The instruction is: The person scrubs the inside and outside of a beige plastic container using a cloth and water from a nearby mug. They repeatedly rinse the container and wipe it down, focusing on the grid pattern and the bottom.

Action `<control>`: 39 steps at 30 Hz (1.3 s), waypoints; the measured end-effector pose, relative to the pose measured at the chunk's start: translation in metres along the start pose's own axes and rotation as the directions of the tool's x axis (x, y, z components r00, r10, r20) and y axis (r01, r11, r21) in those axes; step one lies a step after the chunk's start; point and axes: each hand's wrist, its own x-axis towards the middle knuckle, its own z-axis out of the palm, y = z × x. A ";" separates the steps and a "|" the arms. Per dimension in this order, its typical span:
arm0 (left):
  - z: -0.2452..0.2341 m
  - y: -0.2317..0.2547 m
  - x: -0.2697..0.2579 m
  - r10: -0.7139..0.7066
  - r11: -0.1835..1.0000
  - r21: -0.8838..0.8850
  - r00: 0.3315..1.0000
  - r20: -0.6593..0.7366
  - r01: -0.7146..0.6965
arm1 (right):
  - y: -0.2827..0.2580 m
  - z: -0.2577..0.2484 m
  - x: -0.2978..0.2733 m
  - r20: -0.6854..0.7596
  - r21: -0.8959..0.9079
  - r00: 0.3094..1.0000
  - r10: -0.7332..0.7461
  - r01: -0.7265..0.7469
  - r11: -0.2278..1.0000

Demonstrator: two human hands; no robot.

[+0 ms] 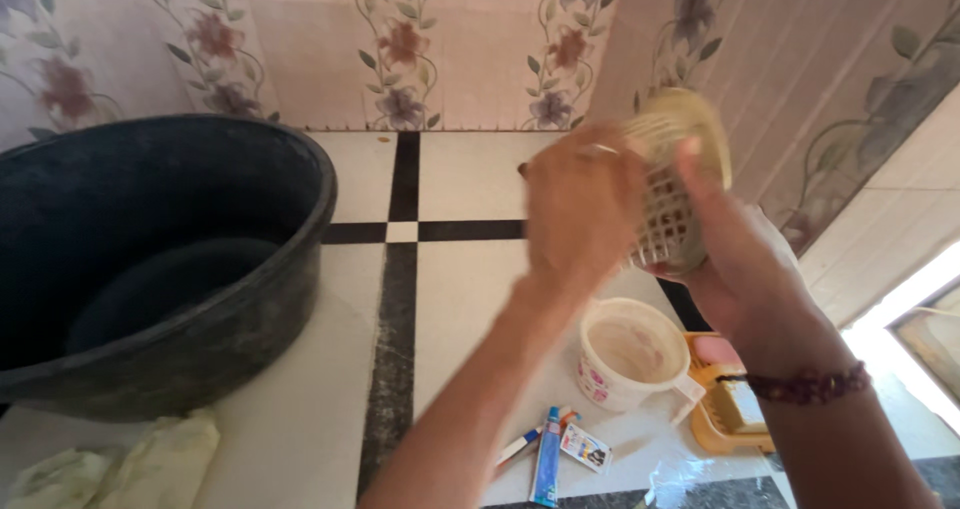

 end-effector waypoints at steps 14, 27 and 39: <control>-0.006 -0.038 0.012 -0.451 0.886 0.080 0.805 0.386 0.458 | 0.008 -0.008 -0.008 0.042 -0.161 0.999 -0.024 0.030 0.986; -0.012 -0.015 0.035 -0.441 0.869 -0.018 0.789 0.427 0.495 | -0.004 -0.017 -0.022 -0.059 -0.812 0.981 -0.184 0.060 0.581; 0.015 0.024 0.012 0.113 0.991 0.072 0.994 0.012 -0.114 | -0.001 -0.028 -0.007 0.365 -0.608 0.836 -0.410 0.548 0.575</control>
